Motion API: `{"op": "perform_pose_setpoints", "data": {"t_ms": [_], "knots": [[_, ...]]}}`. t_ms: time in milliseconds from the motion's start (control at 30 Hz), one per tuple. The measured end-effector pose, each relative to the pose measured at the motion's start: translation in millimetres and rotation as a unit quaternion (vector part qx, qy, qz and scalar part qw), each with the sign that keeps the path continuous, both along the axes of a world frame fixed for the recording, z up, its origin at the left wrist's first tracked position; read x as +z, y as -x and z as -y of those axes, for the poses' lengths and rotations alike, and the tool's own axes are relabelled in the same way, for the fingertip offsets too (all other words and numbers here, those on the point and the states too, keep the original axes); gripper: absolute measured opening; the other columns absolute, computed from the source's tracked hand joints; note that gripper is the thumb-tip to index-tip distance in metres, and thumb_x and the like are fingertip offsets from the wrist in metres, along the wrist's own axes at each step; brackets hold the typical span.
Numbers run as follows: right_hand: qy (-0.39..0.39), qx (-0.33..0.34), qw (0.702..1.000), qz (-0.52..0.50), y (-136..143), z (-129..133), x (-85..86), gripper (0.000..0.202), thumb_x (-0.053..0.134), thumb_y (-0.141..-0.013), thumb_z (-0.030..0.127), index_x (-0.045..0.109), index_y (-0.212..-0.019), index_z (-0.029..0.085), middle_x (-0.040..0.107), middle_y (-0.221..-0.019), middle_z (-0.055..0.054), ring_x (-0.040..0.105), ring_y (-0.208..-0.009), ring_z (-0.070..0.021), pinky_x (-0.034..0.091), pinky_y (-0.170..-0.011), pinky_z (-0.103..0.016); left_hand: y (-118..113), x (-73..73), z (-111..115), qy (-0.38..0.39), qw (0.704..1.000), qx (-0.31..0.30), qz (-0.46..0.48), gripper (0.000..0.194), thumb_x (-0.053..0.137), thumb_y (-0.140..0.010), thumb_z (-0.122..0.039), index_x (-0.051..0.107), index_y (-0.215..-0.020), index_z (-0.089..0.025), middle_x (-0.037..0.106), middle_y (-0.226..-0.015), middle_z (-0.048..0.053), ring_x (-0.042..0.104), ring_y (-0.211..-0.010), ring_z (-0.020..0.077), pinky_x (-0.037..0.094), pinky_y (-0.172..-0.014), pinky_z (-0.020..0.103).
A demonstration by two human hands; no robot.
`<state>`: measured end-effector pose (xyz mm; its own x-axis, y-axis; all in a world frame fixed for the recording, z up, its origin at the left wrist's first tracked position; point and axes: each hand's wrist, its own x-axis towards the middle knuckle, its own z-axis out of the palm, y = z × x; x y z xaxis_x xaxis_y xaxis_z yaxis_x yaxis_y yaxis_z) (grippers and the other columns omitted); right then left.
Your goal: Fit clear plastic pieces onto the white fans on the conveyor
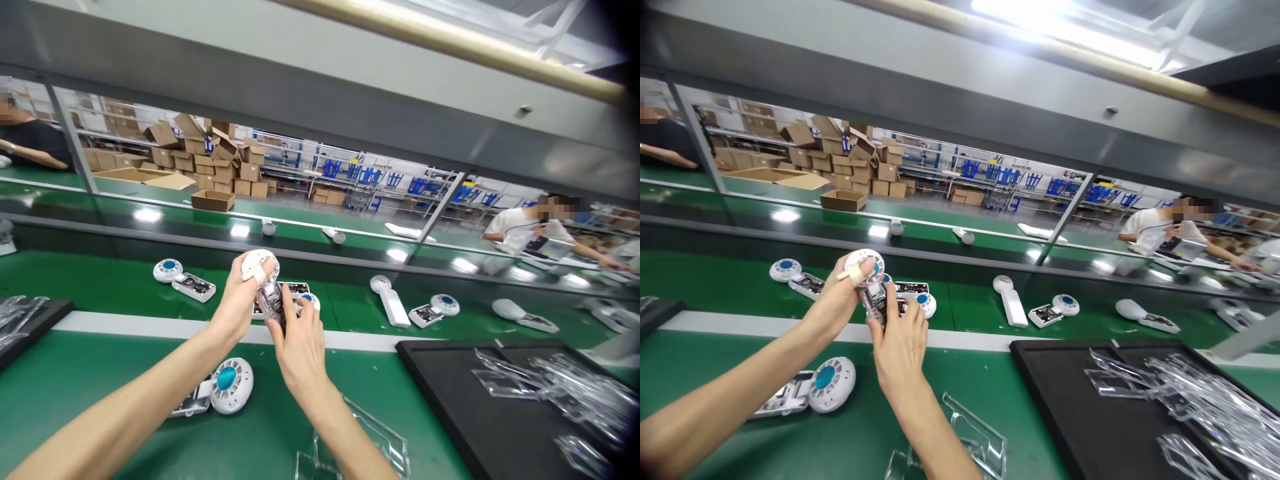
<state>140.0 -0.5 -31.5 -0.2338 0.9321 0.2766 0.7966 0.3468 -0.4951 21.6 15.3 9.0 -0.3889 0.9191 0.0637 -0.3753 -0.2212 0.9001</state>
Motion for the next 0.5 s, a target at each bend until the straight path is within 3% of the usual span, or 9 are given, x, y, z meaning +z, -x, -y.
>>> {"op": "perform_pose_setpoints", "data": {"t_ms": [133,200,300,400,500], "knots": [[0.009,0.080,0.995,-0.063,-12.3,-7.5,-11.3,0.061,0.037,-0.096,0.032,0.016,-0.153,0.025,0.055,-0.119,-0.013,0.055,-0.111,-0.0269,0.049,-0.090,-0.041,-0.2,2.2,-1.9,-0.024,0.998,-0.013,0.053,0.055,0.082,-0.061,-0.043,0.056,-0.104,-0.020,0.062,-0.095,0.003,0.058,-0.077,0.0149,0.045,-0.067,0.028],[-0.002,0.092,0.993,-0.076,-17.7,-10.4,-9.2,0.060,0.037,-0.096,0.031,0.018,-0.152,0.025,0.057,-0.111,-0.011,0.057,-0.104,-0.0253,0.050,-0.086,-0.040,-0.3,-1.5,-3.4,-0.027,0.995,-0.071,0.068,0.049,0.083,-0.061,-0.043,0.059,-0.097,-0.018,0.062,-0.092,0.003,0.057,-0.077,0.0142,0.045,-0.067,0.027],[-0.032,0.095,0.992,-0.077,-19.4,-15.0,0.9,0.057,0.043,-0.094,0.033,0.029,-0.149,0.028,0.058,-0.108,-0.010,0.056,-0.102,-0.0253,0.048,-0.087,-0.041,-0.9,-7.2,-4.9,0.027,0.984,-0.172,0.035,0.043,0.082,-0.061,-0.046,0.063,-0.085,-0.015,0.062,-0.082,0.003,0.055,-0.071,0.0133,0.044,-0.062,0.025],[-0.036,0.052,0.989,-0.130,-15.0,-25.5,12.7,0.046,0.037,-0.095,0.038,0.044,-0.139,0.025,0.062,-0.108,-0.008,0.058,-0.100,-0.0227,0.047,-0.087,-0.037,-4.5,-4.0,-4.6,0.063,0.989,-0.135,0.005,0.047,0.082,-0.057,-0.050,0.066,-0.085,-0.015,0.064,-0.082,0.005,0.056,-0.071,0.0153,0.045,-0.062,0.027],[-0.009,-0.053,0.985,-0.163,-9.1,-43.0,20.6,0.053,0.018,-0.099,0.042,0.065,-0.106,0.018,0.068,-0.091,-0.008,0.062,-0.084,-0.0210,0.047,-0.077,-0.032,-12.6,5.7,-5.8,0.045,0.997,-0.066,-0.004,0.052,0.083,-0.053,-0.048,0.069,-0.090,-0.016,0.066,-0.090,0.006,0.059,-0.078,0.0181,0.046,-0.065,0.029]]}}
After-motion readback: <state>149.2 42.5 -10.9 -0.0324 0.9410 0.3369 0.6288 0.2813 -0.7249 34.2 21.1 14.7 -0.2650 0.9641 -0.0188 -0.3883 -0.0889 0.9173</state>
